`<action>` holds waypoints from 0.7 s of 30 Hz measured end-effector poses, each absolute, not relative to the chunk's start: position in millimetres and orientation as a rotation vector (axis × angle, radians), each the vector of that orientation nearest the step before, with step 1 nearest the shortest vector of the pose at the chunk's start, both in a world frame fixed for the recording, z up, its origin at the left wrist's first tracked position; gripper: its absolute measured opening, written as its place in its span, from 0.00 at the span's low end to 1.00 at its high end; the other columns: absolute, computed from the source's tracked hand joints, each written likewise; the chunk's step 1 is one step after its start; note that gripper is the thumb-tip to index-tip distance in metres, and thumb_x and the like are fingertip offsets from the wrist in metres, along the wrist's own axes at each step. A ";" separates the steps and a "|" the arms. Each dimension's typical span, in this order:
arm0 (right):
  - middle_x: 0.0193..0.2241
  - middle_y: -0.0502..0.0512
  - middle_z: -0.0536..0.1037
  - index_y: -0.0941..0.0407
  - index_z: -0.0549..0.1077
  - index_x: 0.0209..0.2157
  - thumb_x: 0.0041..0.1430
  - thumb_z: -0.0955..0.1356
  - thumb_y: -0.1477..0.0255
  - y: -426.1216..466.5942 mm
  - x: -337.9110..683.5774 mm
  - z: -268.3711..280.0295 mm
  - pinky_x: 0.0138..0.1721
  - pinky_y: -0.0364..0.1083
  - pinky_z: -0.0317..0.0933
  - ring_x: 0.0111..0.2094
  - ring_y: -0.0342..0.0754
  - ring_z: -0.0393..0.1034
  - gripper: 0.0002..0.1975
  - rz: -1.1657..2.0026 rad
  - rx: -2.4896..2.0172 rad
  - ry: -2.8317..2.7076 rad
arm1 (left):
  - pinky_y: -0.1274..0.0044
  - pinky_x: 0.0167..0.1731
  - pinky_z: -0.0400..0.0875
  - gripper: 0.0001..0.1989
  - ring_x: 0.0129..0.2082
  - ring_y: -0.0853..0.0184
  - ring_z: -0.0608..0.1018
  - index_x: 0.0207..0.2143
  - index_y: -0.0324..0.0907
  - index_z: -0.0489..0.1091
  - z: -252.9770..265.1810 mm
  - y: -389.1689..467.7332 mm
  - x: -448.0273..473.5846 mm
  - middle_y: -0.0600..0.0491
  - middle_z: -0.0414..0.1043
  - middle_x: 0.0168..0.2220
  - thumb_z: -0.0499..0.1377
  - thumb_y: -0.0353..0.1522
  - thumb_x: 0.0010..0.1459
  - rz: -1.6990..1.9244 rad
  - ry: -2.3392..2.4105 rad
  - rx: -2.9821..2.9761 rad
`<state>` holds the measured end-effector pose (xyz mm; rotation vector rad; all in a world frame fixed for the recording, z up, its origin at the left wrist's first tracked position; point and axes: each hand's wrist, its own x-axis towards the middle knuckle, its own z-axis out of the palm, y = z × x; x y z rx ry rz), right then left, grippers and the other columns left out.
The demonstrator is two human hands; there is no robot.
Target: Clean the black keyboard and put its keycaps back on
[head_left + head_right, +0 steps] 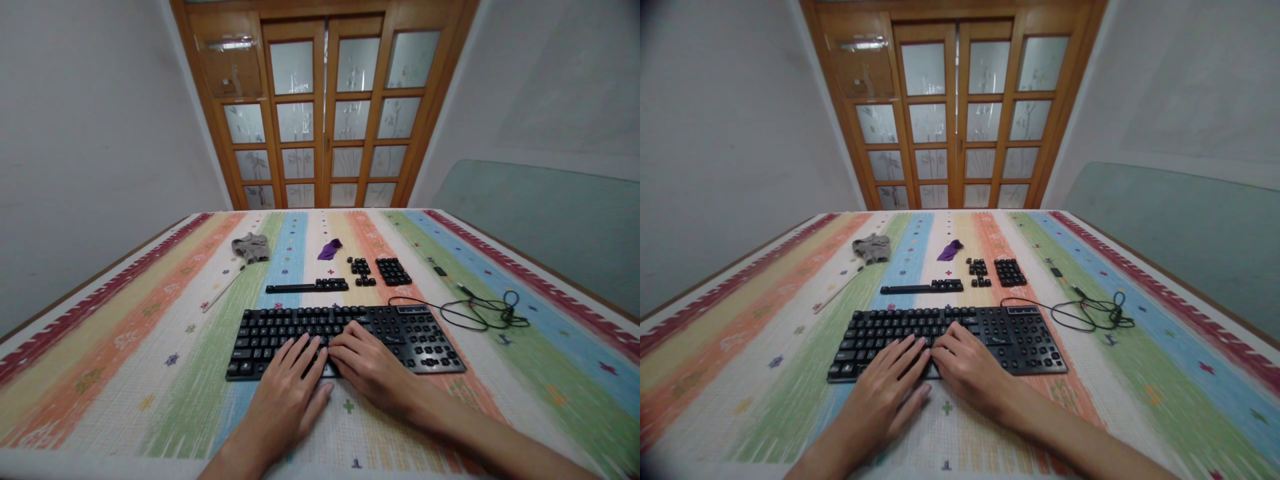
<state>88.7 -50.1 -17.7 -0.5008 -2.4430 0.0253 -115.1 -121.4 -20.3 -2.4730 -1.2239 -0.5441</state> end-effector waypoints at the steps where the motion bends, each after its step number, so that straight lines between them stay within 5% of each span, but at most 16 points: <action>1: 0.35 0.59 0.78 0.60 0.75 0.37 0.66 0.64 0.79 -50.3 88.8 -17.2 0.41 0.49 0.66 0.37 0.49 0.65 0.07 0.031 -0.508 -2.442 | 0.58 0.54 0.71 0.21 0.59 0.53 0.72 0.60 0.35 0.66 -20.3 -121.0 -115.1 0.42 0.68 0.60 0.52 0.35 0.69 -0.543 -1.222 -2.473; 21: 0.31 0.57 0.76 0.60 0.73 0.37 0.67 0.63 0.78 -51.2 87.3 -15.9 0.38 0.49 0.64 0.36 0.49 0.63 0.07 0.211 -0.580 -2.370 | 0.57 0.54 0.71 0.20 0.58 0.52 0.72 0.58 0.36 0.68 -22.1 -119.3 -114.6 0.42 0.69 0.59 0.51 0.35 0.70 -0.624 -1.256 -2.505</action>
